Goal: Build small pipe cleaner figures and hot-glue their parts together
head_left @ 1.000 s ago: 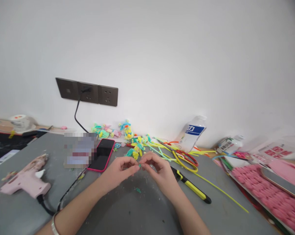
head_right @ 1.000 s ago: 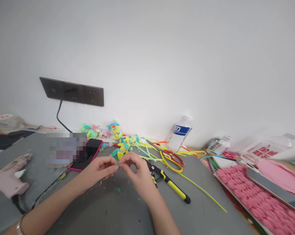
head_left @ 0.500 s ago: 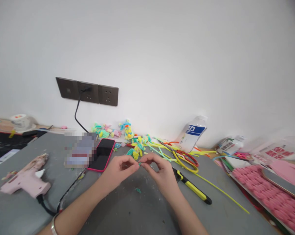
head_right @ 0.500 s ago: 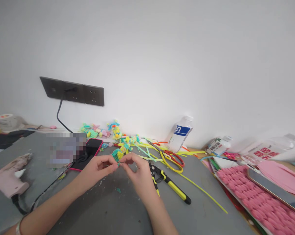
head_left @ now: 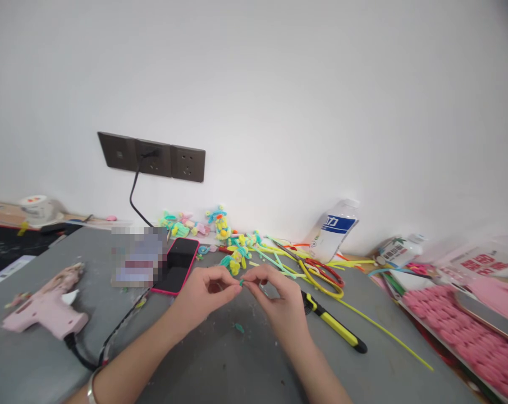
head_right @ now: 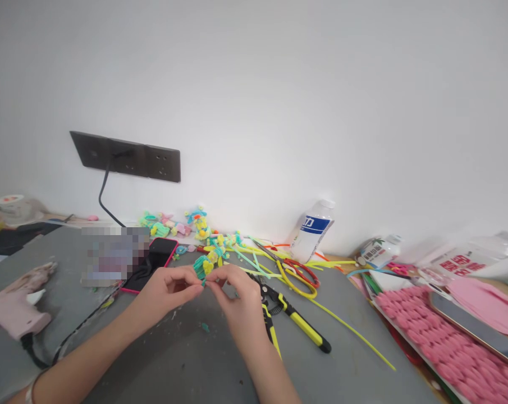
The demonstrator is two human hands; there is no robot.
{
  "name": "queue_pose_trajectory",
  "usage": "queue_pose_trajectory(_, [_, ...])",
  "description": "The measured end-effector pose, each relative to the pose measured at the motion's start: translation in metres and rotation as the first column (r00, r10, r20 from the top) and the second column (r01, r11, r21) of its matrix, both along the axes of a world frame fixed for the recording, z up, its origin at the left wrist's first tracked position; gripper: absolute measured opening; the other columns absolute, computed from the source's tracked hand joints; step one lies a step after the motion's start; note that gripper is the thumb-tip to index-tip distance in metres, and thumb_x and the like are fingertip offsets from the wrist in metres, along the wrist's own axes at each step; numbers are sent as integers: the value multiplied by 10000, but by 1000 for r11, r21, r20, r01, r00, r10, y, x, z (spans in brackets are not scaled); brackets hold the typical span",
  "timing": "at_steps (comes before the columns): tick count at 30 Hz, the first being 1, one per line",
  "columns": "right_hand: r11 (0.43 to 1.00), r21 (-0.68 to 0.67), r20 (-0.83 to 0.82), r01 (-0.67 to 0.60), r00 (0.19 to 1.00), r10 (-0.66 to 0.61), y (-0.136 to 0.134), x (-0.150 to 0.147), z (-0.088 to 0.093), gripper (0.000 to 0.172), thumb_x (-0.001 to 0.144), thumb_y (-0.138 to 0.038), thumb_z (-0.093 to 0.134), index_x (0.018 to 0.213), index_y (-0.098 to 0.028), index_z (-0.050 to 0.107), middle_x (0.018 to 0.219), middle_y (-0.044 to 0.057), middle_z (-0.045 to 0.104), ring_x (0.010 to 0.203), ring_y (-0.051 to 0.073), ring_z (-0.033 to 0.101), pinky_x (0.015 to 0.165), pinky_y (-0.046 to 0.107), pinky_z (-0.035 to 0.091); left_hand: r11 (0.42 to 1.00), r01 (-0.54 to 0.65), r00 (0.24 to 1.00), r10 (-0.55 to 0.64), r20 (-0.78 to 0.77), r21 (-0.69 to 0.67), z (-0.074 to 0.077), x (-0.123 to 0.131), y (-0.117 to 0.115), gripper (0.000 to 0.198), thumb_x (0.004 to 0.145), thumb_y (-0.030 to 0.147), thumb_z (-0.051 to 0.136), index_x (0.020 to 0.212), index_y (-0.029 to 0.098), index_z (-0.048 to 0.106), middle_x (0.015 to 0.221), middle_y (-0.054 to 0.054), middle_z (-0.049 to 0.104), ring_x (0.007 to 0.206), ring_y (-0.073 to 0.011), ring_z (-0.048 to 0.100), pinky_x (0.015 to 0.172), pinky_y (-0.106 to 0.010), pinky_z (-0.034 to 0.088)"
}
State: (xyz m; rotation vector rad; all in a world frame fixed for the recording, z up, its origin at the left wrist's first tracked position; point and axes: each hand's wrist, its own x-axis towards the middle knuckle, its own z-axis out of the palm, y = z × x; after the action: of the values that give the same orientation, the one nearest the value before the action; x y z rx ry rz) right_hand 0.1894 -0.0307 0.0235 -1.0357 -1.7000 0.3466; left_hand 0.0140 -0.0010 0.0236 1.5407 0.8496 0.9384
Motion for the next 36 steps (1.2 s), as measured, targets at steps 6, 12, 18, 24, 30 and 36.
queue_pose_trajectory(6, [996, 91, 32, 11, 999, -14, -3, -3, -1, 152, 866, -83, 606, 832, -219, 667, 784, 18, 715, 706, 154, 655, 663, 247, 509, 998, -45, 999, 46, -27, 36, 1, 1, -2, 204, 755, 302, 659, 626, 146, 641, 635, 11, 530, 615, -123, 433, 583, -257, 321])
queue_pose_trajectory(12, [999, 40, 37, -14, 999, 13, -2, 2, 4, 126, 866, -138, 626, 837, -235, 700, 800, 42, 748, 741, 197, 700, 713, 307, 543, 999, -40, 997, 38, -61, -23, 2, 3, -5, 235, 786, 342, 637, 654, 148, 626, 632, 11, 531, 589, -115, 407, 570, -259, 308])
queue_pose_trajectory(18, [999, 30, 62, -12, 998, 10, -2, 4, 4, 102, 874, -166, 629, 818, -231, 684, 782, 37, 734, 714, 190, 685, 702, 308, 534, 999, -32, 999, 31, -33, -40, 1, 5, -8, 240, 802, 332, 622, 646, 152, 591, 608, 27, 490, 573, -109, 397, 550, -249, 303])
queue_pose_trajectory(24, [999, 43, 107, -11, 994, 7, -3, 5, 4, 106, 884, -148, 625, 829, -231, 658, 809, 30, 732, 768, 186, 687, 731, 304, 521, 998, -16, 1000, 15, -21, -59, 6, 5, -11, 238, 798, 325, 615, 636, 156, 576, 607, 32, 485, 575, -109, 403, 552, -245, 303])
queue_pose_trajectory(30, [991, 122, 132, 48, 989, -64, -8, -4, 4, 138, 880, -126, 598, 807, -237, 635, 755, 21, 718, 709, 184, 662, 677, 310, 488, 998, -40, 999, 39, -27, -49, 8, 6, -10, 221, 762, 308, 632, 612, 162, 563, 601, 27, 497, 574, -111, 407, 554, -245, 301])
queue_pose_trajectory(36, [998, -61, 10, 12, 1000, -11, -3, 1, 4, 105, 851, -185, 632, 756, -227, 650, 735, 22, 713, 712, 197, 650, 707, 322, 471, 995, -26, 1000, 25, -12, -92, 6, 5, -6, 263, 776, 385, 646, 660, 151, 625, 615, 10, 538, 581, -122, 449, 569, -242, 328])
